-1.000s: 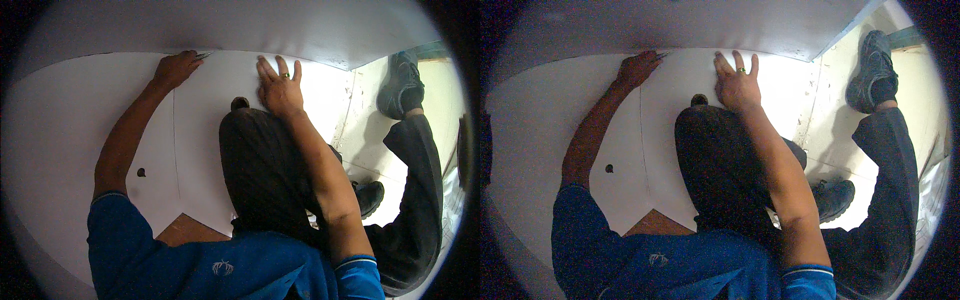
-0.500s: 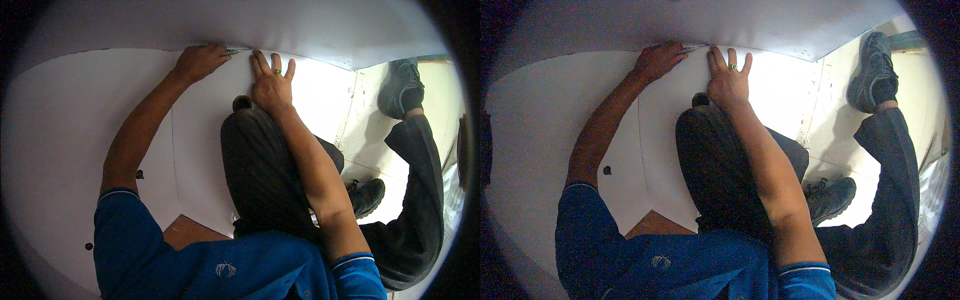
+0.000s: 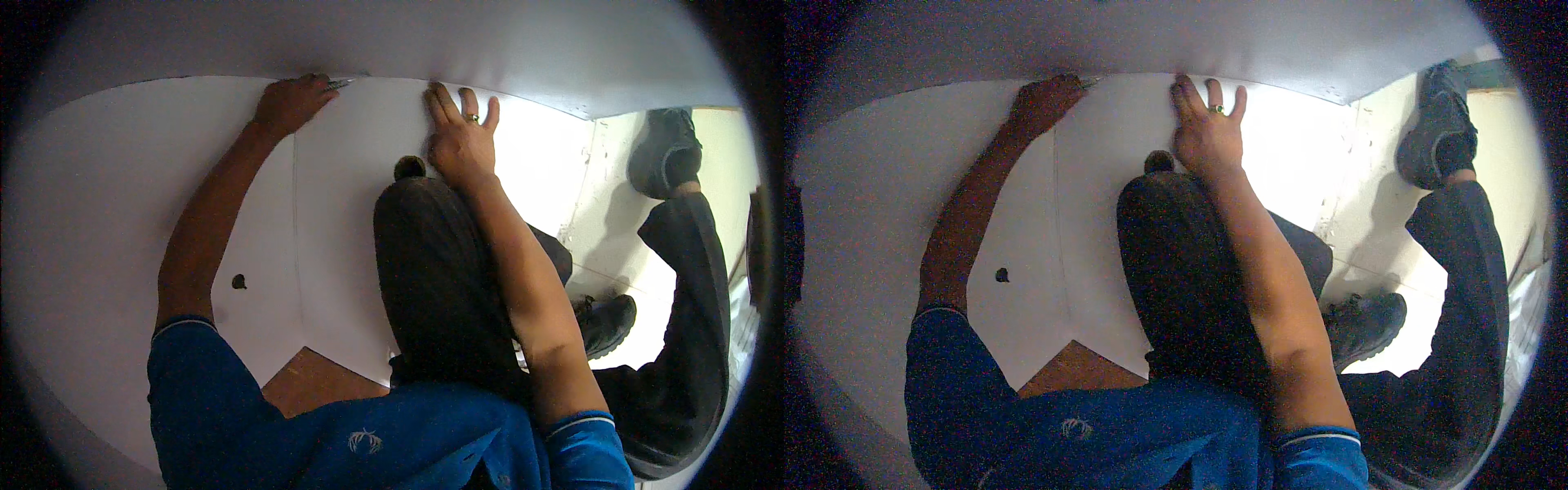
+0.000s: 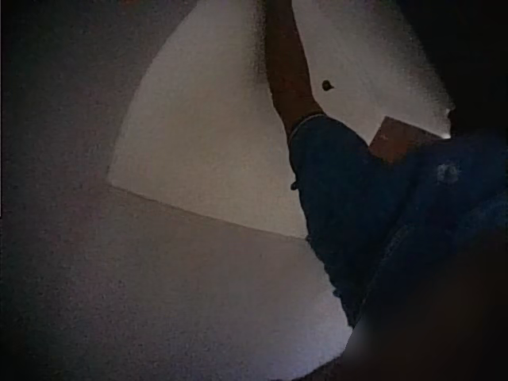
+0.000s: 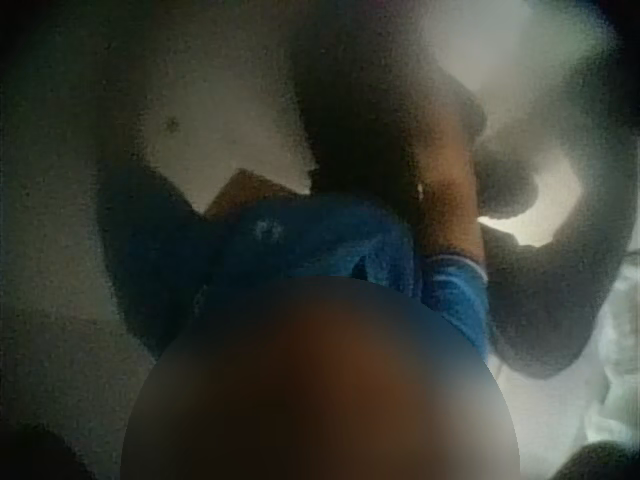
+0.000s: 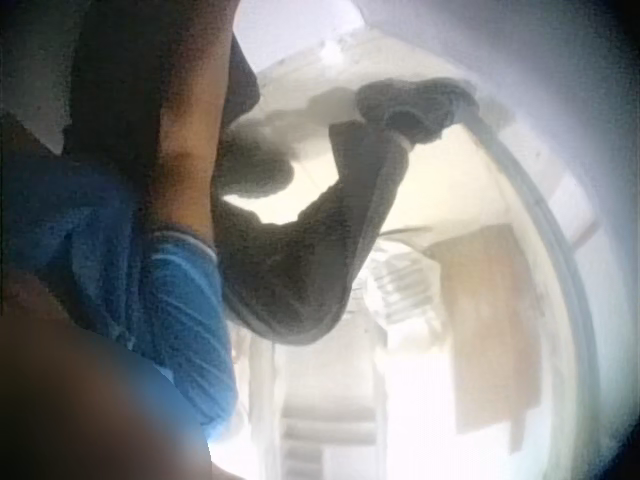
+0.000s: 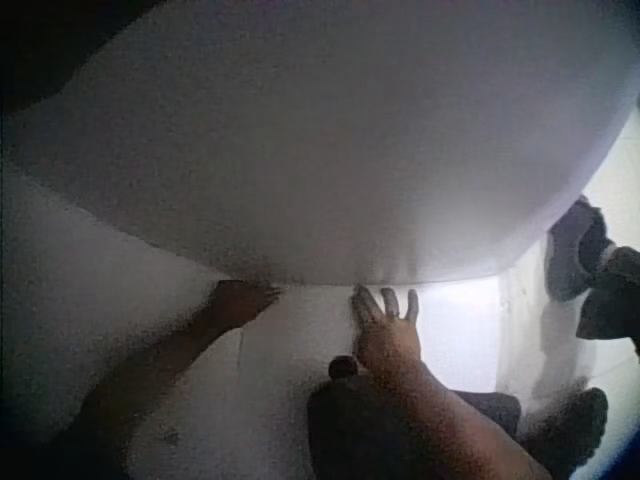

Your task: The person kneels inside a cabinet and uses a utility knife to trim the edges of white panels along the interior seams. They repeatedly score the panel edges to remove excess material and ensure a flush fit.

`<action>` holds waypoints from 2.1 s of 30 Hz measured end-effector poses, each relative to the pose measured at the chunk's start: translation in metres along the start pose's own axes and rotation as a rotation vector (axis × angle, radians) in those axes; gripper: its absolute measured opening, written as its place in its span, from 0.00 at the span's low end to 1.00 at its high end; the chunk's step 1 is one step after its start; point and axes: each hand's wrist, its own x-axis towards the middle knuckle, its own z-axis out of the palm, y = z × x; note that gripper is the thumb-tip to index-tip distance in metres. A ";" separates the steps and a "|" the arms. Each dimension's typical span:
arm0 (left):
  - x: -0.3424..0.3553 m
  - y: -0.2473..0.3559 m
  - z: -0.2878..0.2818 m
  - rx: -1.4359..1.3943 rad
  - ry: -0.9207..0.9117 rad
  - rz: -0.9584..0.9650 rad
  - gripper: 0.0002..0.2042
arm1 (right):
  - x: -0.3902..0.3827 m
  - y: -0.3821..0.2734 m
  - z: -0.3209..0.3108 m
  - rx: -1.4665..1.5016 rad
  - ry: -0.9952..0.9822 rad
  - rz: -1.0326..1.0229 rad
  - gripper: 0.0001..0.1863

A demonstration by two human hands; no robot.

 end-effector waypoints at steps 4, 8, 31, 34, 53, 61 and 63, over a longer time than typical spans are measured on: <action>0.011 0.019 -0.018 -0.089 0.065 0.040 0.17 | -0.002 0.003 0.008 0.040 0.073 0.004 0.37; 0.038 0.056 -0.032 -0.154 0.087 0.058 0.18 | -0.004 0.005 0.003 0.065 0.056 0.093 0.35; 0.041 0.059 -0.027 -0.003 -0.127 0.053 0.17 | -0.003 0.009 0.001 0.064 0.030 0.070 0.34; 0.045 0.074 -0.033 -0.037 -0.104 0.033 0.18 | -0.001 0.010 0.006 0.030 0.011 0.074 0.34; 0.049 0.068 -0.001 -0.040 -0.042 0.113 0.16 | -0.004 0.013 0.002 0.089 0.059 0.048 0.34; 0.037 0.048 0.010 0.082 -0.119 0.122 0.16 | -0.008 0.015 0.005 0.098 0.107 0.001 0.32; 0.017 0.017 0.014 0.105 -0.174 0.101 0.17 | -0.008 0.020 0.006 0.069 0.121 0.010 0.33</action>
